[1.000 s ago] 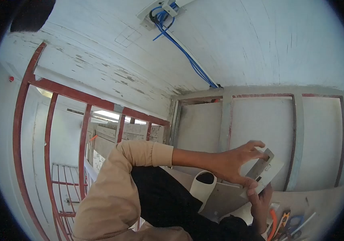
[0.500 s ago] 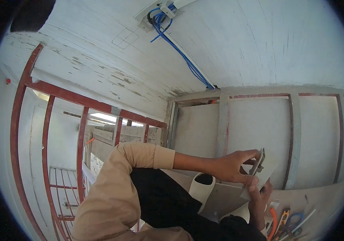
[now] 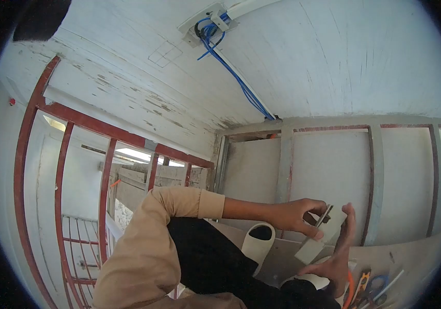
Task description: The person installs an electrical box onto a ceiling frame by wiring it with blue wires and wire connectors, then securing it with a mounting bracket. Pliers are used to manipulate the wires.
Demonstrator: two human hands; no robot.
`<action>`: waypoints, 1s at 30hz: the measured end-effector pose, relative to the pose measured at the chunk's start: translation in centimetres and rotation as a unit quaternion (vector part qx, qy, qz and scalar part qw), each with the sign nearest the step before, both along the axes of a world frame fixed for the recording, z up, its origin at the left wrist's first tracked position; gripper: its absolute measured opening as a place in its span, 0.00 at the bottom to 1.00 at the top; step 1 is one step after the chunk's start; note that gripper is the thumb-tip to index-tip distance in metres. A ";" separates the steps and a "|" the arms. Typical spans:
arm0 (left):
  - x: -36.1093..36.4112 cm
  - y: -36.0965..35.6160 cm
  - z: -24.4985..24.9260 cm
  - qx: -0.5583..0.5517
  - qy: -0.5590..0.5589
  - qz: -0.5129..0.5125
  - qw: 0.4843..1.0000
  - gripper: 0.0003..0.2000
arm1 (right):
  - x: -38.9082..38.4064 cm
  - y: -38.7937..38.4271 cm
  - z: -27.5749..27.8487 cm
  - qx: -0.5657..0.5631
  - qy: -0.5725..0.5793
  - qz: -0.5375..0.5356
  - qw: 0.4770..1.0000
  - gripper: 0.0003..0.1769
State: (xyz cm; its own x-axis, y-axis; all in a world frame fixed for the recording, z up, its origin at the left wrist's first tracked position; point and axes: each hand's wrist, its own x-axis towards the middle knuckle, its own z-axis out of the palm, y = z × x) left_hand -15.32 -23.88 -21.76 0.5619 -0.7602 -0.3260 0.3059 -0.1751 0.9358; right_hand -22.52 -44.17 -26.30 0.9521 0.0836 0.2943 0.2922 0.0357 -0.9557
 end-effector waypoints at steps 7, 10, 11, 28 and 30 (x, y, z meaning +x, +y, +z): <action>0.0 0.7 0.4 0.018 0.133 0.023 0.991 0.28 | -0.8 -0.2 0.9 -0.144 -0.007 0.080 0.986 0.78; 0.2 1.2 -0.9 0.047 0.015 0.060 0.997 0.29 | -1.1 -0.7 1.4 -0.240 -0.018 0.006 0.971 0.71; 0.7 1.5 -1.1 0.076 -0.023 0.097 0.992 0.29 | -1.2 -1.0 1.3 -0.287 -0.035 -0.054 0.956 0.69; 1.9 4.5 0.7 -0.341 0.406 0.041 0.847 0.39 | -8.0 -18.5 -6.8 -0.423 0.124 -0.340 0.830 0.61; 1.7 4.0 1.7 -0.340 0.417 0.041 0.842 0.41 | -9.9 -24.8 -9.3 -0.514 0.092 -0.403 0.752 0.58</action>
State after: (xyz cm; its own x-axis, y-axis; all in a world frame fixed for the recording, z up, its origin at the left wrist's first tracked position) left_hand -13.60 -19.86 -20.09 0.4130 -0.9000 -0.1393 0.8912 0.3679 0.2655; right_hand -32.43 -69.00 -35.63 0.8322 -0.4489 0.3255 -0.3172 -0.8669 -0.3845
